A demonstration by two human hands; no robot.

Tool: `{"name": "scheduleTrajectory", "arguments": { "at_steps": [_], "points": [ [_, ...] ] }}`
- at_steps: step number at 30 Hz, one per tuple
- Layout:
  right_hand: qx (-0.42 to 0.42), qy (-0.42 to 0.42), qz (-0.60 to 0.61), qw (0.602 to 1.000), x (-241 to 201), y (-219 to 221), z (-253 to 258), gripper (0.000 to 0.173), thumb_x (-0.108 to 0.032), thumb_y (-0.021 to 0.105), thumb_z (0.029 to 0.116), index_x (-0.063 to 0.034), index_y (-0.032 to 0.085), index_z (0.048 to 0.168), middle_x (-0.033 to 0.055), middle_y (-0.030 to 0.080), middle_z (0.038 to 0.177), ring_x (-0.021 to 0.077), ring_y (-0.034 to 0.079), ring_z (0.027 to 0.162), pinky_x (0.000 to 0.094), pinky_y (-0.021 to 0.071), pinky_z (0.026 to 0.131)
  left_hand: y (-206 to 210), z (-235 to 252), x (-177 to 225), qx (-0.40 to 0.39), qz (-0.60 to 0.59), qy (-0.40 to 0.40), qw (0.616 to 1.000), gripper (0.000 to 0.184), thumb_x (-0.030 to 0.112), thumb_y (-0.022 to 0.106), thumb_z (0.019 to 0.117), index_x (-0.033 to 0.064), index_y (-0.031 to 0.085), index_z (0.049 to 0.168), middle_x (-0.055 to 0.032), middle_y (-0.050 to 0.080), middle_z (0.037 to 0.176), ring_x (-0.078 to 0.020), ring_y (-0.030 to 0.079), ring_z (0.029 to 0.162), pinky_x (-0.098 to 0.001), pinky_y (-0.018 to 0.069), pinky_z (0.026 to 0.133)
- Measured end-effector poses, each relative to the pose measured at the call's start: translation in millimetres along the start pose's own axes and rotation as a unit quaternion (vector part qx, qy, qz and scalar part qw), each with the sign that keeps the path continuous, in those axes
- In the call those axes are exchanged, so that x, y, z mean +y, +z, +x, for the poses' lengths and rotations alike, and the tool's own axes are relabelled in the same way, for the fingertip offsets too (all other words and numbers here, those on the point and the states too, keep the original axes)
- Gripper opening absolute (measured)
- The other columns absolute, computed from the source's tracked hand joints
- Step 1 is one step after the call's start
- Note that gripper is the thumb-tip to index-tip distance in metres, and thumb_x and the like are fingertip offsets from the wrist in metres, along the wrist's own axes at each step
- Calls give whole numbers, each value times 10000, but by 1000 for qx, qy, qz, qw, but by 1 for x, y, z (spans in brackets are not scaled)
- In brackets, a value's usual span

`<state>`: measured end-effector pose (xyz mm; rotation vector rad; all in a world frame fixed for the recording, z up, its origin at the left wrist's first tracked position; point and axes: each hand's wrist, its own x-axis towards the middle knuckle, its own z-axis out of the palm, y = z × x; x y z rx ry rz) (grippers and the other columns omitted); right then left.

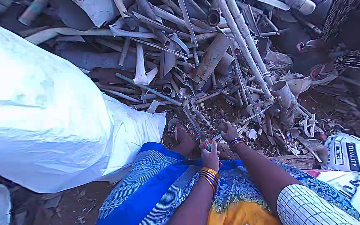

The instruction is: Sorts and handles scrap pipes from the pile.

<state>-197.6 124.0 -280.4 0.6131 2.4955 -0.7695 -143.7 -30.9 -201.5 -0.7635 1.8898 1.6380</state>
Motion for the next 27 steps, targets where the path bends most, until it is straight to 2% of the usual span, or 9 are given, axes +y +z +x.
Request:
{"name": "scheduleTrajectory", "arguments": {
  "at_steps": [3,5,9,13,16,18,21,23,27],
  "points": [
    [-199,-32,-248,948,26,27,-23,534,-228,754,892,80,610,1304,332,560,1375,492,522,1318,630,424,1083,3,-6,-1,-25,46,23,998,510,311,606,1052,-78,518,1370,-252,651,1122,-310,672,909,-461,550,863],
    [-187,-4,-223,957,23,20,-32,538,-270,740,911,79,610,1300,312,562,1384,460,521,1333,602,415,1101,5,-12,2,-31,67,43,996,550,282,624,1044,-84,468,1424,-285,625,1208,-346,664,987,-480,539,905],
    [-43,66,186,979,-6,-33,-65,523,-142,716,933,35,538,1392,247,634,1292,326,634,1183,470,497,1019,4,-26,10,-25,184,69,980,751,290,612,1048,-96,217,1558,-327,520,1430,-396,579,1295,-481,454,1097],
    [-8,100,574,812,-41,-73,-121,216,-139,496,1061,-21,601,1208,108,633,963,174,613,784,319,513,689,2,-17,11,-33,230,96,968,962,337,630,1035,2,-55,1620,-329,503,1452,-398,611,1258,-488,477,1072],
    [-17,81,665,743,-36,-83,-159,233,-173,410,1089,-38,600,1091,82,652,846,170,639,695,311,535,625,-4,-19,8,-96,241,207,943,639,290,496,1097,67,224,1631,-275,413,1570,-405,484,1408,-516,378,1173],
    [-6,73,698,712,-27,-78,-175,229,-175,409,1087,-44,596,1076,91,663,834,181,647,691,322,543,632,-6,-24,10,-149,206,270,929,459,264,432,1118,59,468,1526,-262,486,1511,-376,558,1321,-495,452,1101],
    [5,63,677,733,-17,-68,-186,107,-107,494,1061,-42,569,1101,76,643,848,152,631,689,285,529,614,-6,-33,5,-225,113,324,912,511,262,521,1053,-16,479,1480,-242,559,1369,-237,611,1072,-367,510,913],
    [-3,47,639,768,-14,-65,-188,92,-122,537,1057,-47,564,1104,59,635,850,138,629,703,277,530,628,-6,-39,4,-238,84,306,918,561,233,631,1007,-56,477,1463,-241,586,1363,-224,622,1141,-366,502,1000],
    [-15,50,606,794,-17,-64,-190,379,-363,359,1131,-63,585,1082,33,648,782,122,618,646,269,504,605,-6,-48,9,-213,-22,201,956,370,252,405,1123,-37,567,1288,-58,592,852,-80,543,635,-241,483,600]
  ]
}}
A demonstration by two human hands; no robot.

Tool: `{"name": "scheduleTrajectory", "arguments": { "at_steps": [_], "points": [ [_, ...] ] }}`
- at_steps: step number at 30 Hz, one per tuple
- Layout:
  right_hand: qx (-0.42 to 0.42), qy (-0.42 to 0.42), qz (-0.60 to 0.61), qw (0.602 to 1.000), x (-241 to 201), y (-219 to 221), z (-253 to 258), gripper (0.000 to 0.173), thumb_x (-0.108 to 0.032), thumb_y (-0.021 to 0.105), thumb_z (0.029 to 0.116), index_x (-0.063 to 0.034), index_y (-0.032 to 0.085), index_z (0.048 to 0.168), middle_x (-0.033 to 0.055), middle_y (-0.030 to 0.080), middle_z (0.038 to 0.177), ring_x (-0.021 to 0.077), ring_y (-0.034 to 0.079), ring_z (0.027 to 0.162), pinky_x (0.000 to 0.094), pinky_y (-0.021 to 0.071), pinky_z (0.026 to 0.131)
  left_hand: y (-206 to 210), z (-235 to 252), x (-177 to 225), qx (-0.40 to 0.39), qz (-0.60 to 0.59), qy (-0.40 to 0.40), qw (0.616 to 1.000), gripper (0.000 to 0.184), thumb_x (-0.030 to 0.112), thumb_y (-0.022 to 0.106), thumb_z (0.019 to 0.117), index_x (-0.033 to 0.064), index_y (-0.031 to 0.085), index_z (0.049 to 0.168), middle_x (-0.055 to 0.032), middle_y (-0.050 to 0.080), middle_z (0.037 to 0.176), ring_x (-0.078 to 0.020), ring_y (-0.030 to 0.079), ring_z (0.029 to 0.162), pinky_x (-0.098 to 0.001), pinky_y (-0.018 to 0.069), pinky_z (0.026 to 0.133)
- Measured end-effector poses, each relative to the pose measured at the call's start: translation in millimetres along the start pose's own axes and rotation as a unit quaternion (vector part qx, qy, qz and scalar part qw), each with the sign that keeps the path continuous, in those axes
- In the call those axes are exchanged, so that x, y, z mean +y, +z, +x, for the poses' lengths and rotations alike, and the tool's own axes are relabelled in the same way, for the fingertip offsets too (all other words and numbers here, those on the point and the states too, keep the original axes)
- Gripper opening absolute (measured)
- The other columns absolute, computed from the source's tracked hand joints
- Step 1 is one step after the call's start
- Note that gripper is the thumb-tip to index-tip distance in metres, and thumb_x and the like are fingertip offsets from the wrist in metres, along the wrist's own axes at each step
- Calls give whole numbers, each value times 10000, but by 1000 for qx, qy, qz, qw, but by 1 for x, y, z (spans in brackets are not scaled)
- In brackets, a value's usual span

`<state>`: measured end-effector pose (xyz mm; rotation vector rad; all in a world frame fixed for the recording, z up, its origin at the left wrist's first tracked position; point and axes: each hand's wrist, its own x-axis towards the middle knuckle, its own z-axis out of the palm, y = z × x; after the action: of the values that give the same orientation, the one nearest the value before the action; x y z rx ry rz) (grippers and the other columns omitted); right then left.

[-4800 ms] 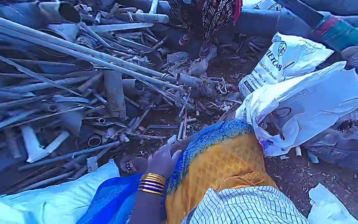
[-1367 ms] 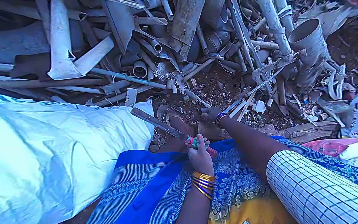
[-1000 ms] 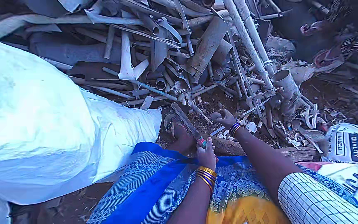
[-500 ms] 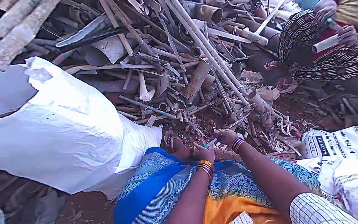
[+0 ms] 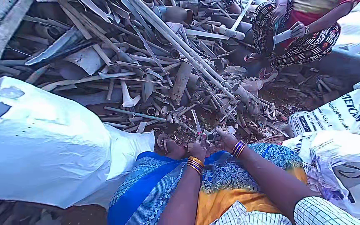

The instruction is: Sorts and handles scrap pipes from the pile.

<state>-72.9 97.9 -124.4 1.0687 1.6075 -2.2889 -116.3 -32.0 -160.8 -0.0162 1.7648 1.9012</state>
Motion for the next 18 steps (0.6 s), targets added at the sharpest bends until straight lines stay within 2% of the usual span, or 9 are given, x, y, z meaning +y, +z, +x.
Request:
{"name": "scheduleTrajectory", "arguments": {
  "at_steps": [3,5,9,10,12,14,16,17,18],
  "points": [
    [-9,54,-46,997,8,3,0,408,-352,333,1140,-28,542,1274,103,651,898,197,659,735,339,555,673,-3,2,-7,-24,-71,-29,997,421,300,310,1138,-18,571,1231,-43,596,841,-86,586,691,-249,516,647],
    [-21,59,-62,996,21,6,0,367,-277,351,1135,-27,535,1331,126,652,984,209,656,798,364,555,706,0,-1,-8,-58,-47,-5,997,421,256,330,1135,-67,547,1295,-92,631,954,-97,615,827,-272,531,795],
    [-98,3,5,995,33,8,6,260,-166,387,1115,-20,580,1209,68,658,933,152,659,832,350,573,761,1,-10,2,-92,-3,6,996,444,231,419,1114,-108,516,1384,-249,602,1308,-226,584,1186,-372,447,1071],
    [-121,-10,25,992,34,7,8,246,-174,387,1114,-41,587,1170,55,668,900,148,667,809,347,580,742,-1,-11,6,-107,5,3,994,448,232,425,1112,-98,503,1405,-258,571,1360,-246,563,1231,-387,428,1095],
    [-113,-29,33,993,33,8,15,216,-171,390,1100,-85,586,1068,19,637,764,120,615,649,306,528,594,-3,-15,19,-108,40,-2,993,429,246,458,1106,-69,539,1386,-244,587,1340,-253,580,1203,-410,442,1075],
    [-78,-35,28,996,24,12,13,216,-156,392,1107,-77,591,1124,16,602,712,92,530,543,247,432,485,-6,-21,40,-78,91,-7,993,423,281,491,1098,-35,569,1367,-219,627,1285,-250,609,1148,-424,459,1043],
    [-56,-40,12,998,18,15,10,248,-136,401,1113,-36,566,1268,37,605,732,83,530,521,218,430,464,-24,-32,75,-6,165,16,986,461,323,528,1082,-9,571,1400,-216,642,1316,-277,619,1213,-450,443,1091],
    [-46,-46,-10,998,17,15,12,282,-145,405,1119,-16,546,1326,47,598,757,89,536,535,224,442,481,-39,-42,97,55,214,58,973,476,334,560,1068,-3,579,1404,-214,660,1309,-287,636,1219,-457,445,1099],
    [-34,-52,-35,997,18,13,16,304,-159,413,1121,-2,536,1351,53,594,777,94,538,552,235,454,504,-57,-50,115,136,239,135,952,461,316,597,1048,-28,604,1354,-214,693,1212,-279,668,1122,-452,480,1040]
  ]
}}
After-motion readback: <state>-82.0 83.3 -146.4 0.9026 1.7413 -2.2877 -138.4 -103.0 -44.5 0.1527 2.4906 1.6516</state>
